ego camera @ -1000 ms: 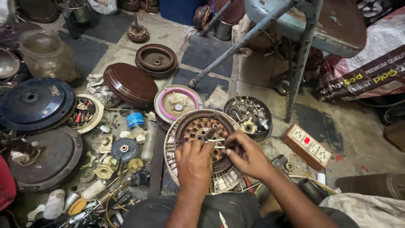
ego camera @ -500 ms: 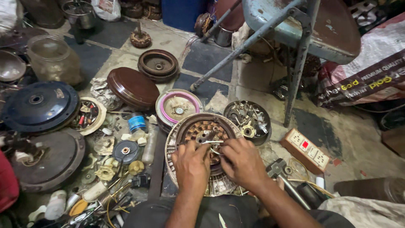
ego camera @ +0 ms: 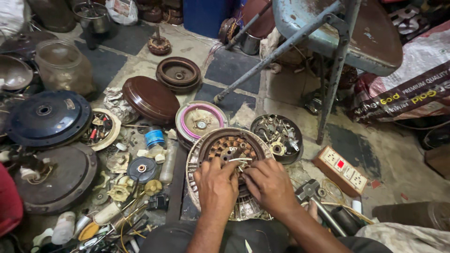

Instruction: The person sits on the floor of a cluttered repair workshop and works on a ceiling fan motor stator, pressing and routing wires into the slots around the winding. They reposition the motor, adjust the wire ends by hand, and later handle a yellow wire near the motor.

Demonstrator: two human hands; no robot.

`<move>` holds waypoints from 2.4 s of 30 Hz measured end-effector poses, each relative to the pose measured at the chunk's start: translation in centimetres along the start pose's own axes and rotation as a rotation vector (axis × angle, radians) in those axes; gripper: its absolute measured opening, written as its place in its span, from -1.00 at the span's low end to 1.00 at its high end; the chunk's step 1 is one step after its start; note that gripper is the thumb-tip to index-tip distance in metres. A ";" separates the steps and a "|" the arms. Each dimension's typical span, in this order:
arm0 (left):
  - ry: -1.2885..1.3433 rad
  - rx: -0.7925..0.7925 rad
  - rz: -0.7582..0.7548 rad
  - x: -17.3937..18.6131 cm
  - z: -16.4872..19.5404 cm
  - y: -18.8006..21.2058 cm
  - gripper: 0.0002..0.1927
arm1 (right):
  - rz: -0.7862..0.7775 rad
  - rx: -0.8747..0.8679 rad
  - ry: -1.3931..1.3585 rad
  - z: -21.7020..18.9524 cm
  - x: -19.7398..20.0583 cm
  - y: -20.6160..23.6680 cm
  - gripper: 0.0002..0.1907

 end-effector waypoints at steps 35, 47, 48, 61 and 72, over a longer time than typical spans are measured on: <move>-0.034 0.150 -0.090 -1.4 -1.6 -0.8 -0.43 | -0.255 -0.601 -1.145 8.0 -6.7 -4.1 -0.83; -0.030 0.149 -0.078 -1.2 -1.4 -0.7 -0.57 | -0.230 -0.761 -1.532 8.4 -7.4 -2.6 -0.85; -0.034 0.150 -0.081 -1.3 -1.5 -0.7 -0.57 | -0.219 -0.775 -1.525 8.5 -7.4 -2.5 -0.86; 0.007 0.149 -0.045 -1.2 -1.5 -0.3 -0.74 | -0.129 -0.763 -1.460 9.4 -7.6 -1.4 -0.88; -0.013 0.205 0.101 0.3 -1.3 -0.5 -0.65 | -0.136 -0.439 -0.761 9.4 -6.2 -0.3 -0.86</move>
Point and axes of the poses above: each hand's wrist, its own y-axis away from the middle knuckle, its own x-axis out of the back of the hand, z = x × y, the point moved 9 cm from there along -y, towards the middle knuckle, and after that the axes turned 6 degrees about y, right-handed, at the moved point
